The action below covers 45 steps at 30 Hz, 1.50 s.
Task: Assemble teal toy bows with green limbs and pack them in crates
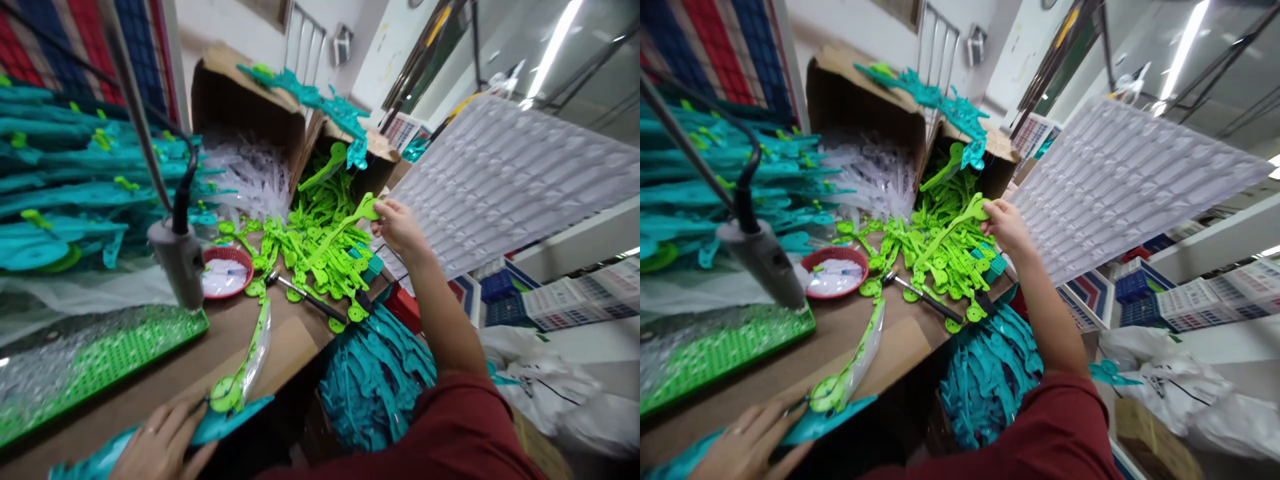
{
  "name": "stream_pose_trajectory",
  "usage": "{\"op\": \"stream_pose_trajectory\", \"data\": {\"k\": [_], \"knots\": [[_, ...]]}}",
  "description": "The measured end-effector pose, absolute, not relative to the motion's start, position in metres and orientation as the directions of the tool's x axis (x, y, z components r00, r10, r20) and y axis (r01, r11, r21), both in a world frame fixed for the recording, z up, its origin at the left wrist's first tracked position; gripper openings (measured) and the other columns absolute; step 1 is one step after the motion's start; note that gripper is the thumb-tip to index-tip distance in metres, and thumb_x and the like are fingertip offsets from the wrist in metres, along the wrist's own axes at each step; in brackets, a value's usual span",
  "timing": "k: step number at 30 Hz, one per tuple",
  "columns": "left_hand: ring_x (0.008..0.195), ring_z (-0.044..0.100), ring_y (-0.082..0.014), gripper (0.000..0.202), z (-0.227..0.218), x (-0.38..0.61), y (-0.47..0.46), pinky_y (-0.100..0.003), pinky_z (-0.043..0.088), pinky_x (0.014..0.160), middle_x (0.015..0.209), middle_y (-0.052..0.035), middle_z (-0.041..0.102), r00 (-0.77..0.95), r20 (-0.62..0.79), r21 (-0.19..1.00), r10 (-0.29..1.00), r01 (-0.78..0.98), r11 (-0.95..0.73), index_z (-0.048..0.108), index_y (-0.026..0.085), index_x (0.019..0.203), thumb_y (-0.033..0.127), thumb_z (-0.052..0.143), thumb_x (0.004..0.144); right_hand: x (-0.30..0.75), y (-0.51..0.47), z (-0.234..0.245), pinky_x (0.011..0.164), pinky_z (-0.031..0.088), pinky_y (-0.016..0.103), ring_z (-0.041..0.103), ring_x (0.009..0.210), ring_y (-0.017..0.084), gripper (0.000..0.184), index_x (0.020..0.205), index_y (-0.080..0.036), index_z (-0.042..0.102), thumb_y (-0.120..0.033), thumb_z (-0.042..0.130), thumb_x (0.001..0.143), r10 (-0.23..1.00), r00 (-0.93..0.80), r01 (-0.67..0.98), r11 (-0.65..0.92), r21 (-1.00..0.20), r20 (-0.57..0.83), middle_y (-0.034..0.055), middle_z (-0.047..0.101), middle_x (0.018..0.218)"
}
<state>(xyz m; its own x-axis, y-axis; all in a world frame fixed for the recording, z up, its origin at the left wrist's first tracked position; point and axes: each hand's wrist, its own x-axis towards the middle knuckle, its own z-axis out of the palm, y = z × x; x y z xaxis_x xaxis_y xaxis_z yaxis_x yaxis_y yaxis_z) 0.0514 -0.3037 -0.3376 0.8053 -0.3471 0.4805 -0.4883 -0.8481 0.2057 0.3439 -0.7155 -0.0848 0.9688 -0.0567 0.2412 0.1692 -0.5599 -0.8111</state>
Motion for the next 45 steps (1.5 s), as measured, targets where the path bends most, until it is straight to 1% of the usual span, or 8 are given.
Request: {"op": "stream_pose_trajectory", "data": {"k": [4,9,12,17,22,27,35,45], "knots": [[0.095,0.063,-0.0288,0.035,-0.309,0.048,-0.314,-0.041,0.052,0.081,0.104,-0.0126,0.072,0.877,0.359,0.274,-0.319,-0.425,-0.862,0.074,0.015,0.103,0.042,0.051,0.099,0.296,-0.644,-0.133,0.039,0.031,0.019,0.044,0.041,0.008,0.030,0.088,-0.022,0.051,-0.049,0.063,0.088,0.379,0.924,0.130,-0.447,-0.885,-0.055,-0.0086,0.045,0.061],[0.098,0.061,-0.0309,0.021,-0.303,0.045,-0.319,-0.042,0.053,0.080,0.108,-0.0138,0.071,0.879,0.342,0.245,-0.333,-0.426,-0.871,0.072,0.012,0.099,0.031,0.066,0.090,0.258,-0.556,-0.167,0.075,0.050,0.029,0.060,0.079,0.015,0.015,0.100,-0.016,0.064,-0.028,0.054,0.098,0.886,0.401,0.731,-0.463,-0.501,-0.233,0.0038,0.060,0.090],[0.100,0.061,-0.0316,0.023,-0.304,0.042,-0.321,-0.043,0.053,0.082,0.109,-0.0135,0.071,0.881,0.344,0.220,-0.324,-0.411,-0.885,0.072,0.012,0.102,0.025,0.075,0.083,0.226,-0.527,-0.183,0.079,0.051,0.035,0.063,0.082,0.019,0.022,0.112,-0.015,0.063,-0.027,0.050,0.100,0.874,0.330,0.881,-0.421,-0.218,-0.356,0.0119,0.058,0.110],[0.101,0.061,-0.0326,0.030,-0.303,0.040,-0.326,-0.043,0.054,0.081,0.109,-0.0134,0.071,0.879,0.370,0.208,-0.300,-0.393,-0.896,0.072,0.012,0.101,0.020,0.083,0.074,0.176,-0.525,-0.219,0.072,0.055,0.038,0.070,0.088,0.028,0.043,0.126,-0.011,0.053,-0.044,0.055,0.098,0.686,0.699,0.704,-0.710,0.027,-0.201,0.0197,0.054,0.126],[0.097,0.062,-0.0325,0.036,-0.300,0.039,-0.328,-0.044,0.054,0.081,0.103,-0.0125,0.071,0.876,0.399,0.217,-0.273,-0.379,-0.899,0.072,0.011,0.099,0.019,0.087,0.068,0.168,-0.515,-0.236,0.069,0.056,0.037,0.071,0.090,0.029,0.046,0.116,-0.016,0.061,-0.056,0.047,0.099,0.560,0.811,0.572,-0.819,0.032,-0.171,0.0154,0.062,0.116],[0.098,0.063,-0.0324,0.036,-0.298,0.039,-0.329,-0.044,0.054,0.081,0.104,-0.0124,0.072,0.878,0.402,0.243,-0.261,-0.377,-0.894,0.071,0.011,0.098,0.019,0.088,0.067,0.174,-0.514,-0.238,0.074,0.056,0.033,0.071,0.091,0.025,0.025,0.110,-0.017,0.067,-0.034,0.050,0.102,0.659,0.741,0.658,-0.751,-0.054,-0.128,0.0113,0.069,0.102],[0.102,0.063,-0.0331,0.030,-0.303,0.037,-0.330,-0.044,0.052,0.086,0.109,-0.0143,0.072,0.888,0.398,0.288,-0.229,-0.358,-0.888,0.071,0.010,0.103,0.017,0.079,0.075,0.122,-0.588,-0.258,0.093,0.060,0.037,0.067,0.111,0.023,0.034,0.129,-0.019,0.058,-0.015,0.058,0.095,0.600,0.632,0.766,-0.580,-0.277,0.491,0.0165,0.066,0.119],[0.104,0.062,-0.0345,0.021,-0.306,0.039,-0.326,-0.045,0.051,0.086,0.111,-0.0159,0.071,0.869,0.407,0.275,-0.281,-0.410,-0.870,0.071,0.010,0.103,0.021,0.070,0.085,0.097,-0.611,-0.300,0.095,0.059,0.045,0.065,0.120,0.030,0.013,0.104,-0.019,0.059,-0.026,0.061,0.094,0.641,0.751,0.655,-0.693,-0.300,0.159,0.0208,0.061,0.137]]}}
